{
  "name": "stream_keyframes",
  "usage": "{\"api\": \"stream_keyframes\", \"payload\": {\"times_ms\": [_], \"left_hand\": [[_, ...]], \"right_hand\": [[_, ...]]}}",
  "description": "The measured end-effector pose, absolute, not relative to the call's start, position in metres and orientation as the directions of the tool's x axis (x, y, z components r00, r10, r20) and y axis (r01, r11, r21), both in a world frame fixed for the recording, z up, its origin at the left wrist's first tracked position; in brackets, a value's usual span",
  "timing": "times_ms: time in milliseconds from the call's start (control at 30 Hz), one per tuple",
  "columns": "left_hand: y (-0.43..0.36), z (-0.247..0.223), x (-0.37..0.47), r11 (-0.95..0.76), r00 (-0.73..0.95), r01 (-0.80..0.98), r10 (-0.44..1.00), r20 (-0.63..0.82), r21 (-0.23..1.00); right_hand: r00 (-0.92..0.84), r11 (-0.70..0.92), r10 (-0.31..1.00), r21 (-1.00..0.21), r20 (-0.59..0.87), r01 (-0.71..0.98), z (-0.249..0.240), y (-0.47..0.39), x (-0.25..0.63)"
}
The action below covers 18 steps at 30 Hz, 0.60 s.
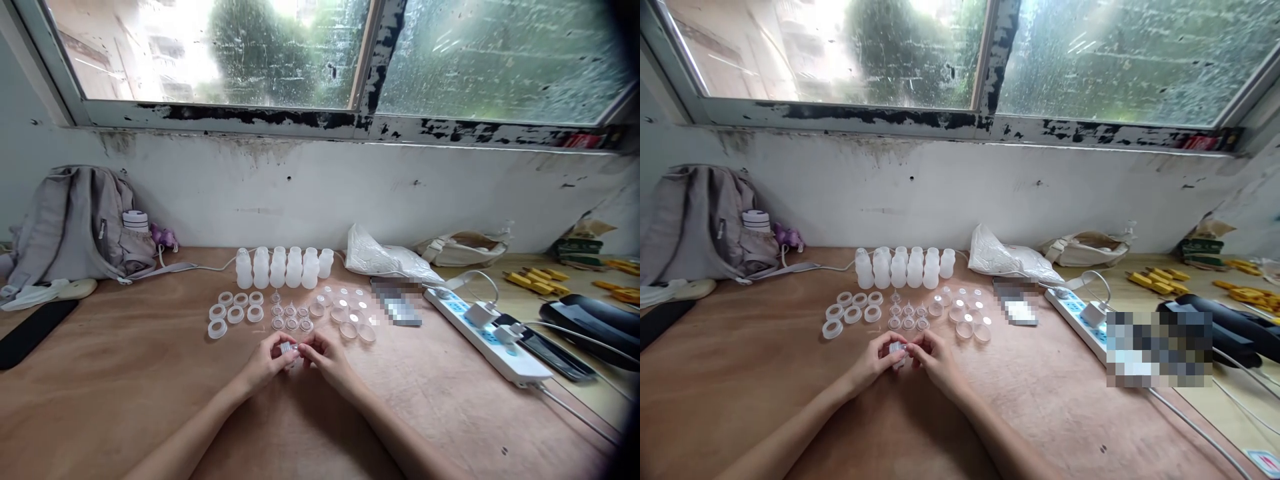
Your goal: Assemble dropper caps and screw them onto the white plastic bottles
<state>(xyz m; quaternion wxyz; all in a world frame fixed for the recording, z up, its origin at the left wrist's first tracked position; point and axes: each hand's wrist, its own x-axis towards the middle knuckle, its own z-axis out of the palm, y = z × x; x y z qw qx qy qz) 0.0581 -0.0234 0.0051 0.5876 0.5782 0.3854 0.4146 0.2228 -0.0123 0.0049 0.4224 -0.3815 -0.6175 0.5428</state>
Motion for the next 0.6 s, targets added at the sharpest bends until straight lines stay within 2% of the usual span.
{"api": "stream_keyframes", "payload": {"times_ms": [100, 200, 300, 367, 467, 600], "left_hand": [[-0.022, 0.005, 0.056, -0.009, 0.362, -0.009, 0.932, 0.011, 1.0], [-0.018, 0.001, 0.05, -0.08, 0.337, 0.059, 0.94, 0.056, 0.995], [-0.014, -0.002, 0.044, -0.147, 0.237, 0.067, 0.963, 0.127, 0.987], [-0.012, -0.001, 0.041, -0.133, 0.125, -0.035, 0.983, 0.137, 0.99], [-0.009, 0.002, 0.039, -0.053, 0.007, -0.249, 0.998, 0.056, 0.967], [-0.001, 0.002, 0.034, 0.023, -0.059, -0.445, 0.997, -0.054, 0.895]], "right_hand": [[-0.352, 0.155, 0.926, -0.988, 0.138, 0.022, 0.004, -0.013, 0.223], [-0.397, 0.183, 0.908, -0.98, 0.136, 0.083, 0.001, -0.01, 0.224], [-0.419, 0.269, 0.892, -0.944, 0.169, 0.192, 0.007, 0.001, 0.221], [-0.384, 0.364, 0.893, -0.879, 0.235, 0.308, 0.02, 0.017, 0.216], [-0.296, 0.443, 0.896, -0.698, 0.33, 0.563, 0.048, 0.053, 0.203], [-0.268, 0.426, 0.903, -0.625, 0.336, 0.654, 0.073, 0.103, 0.176]]}}
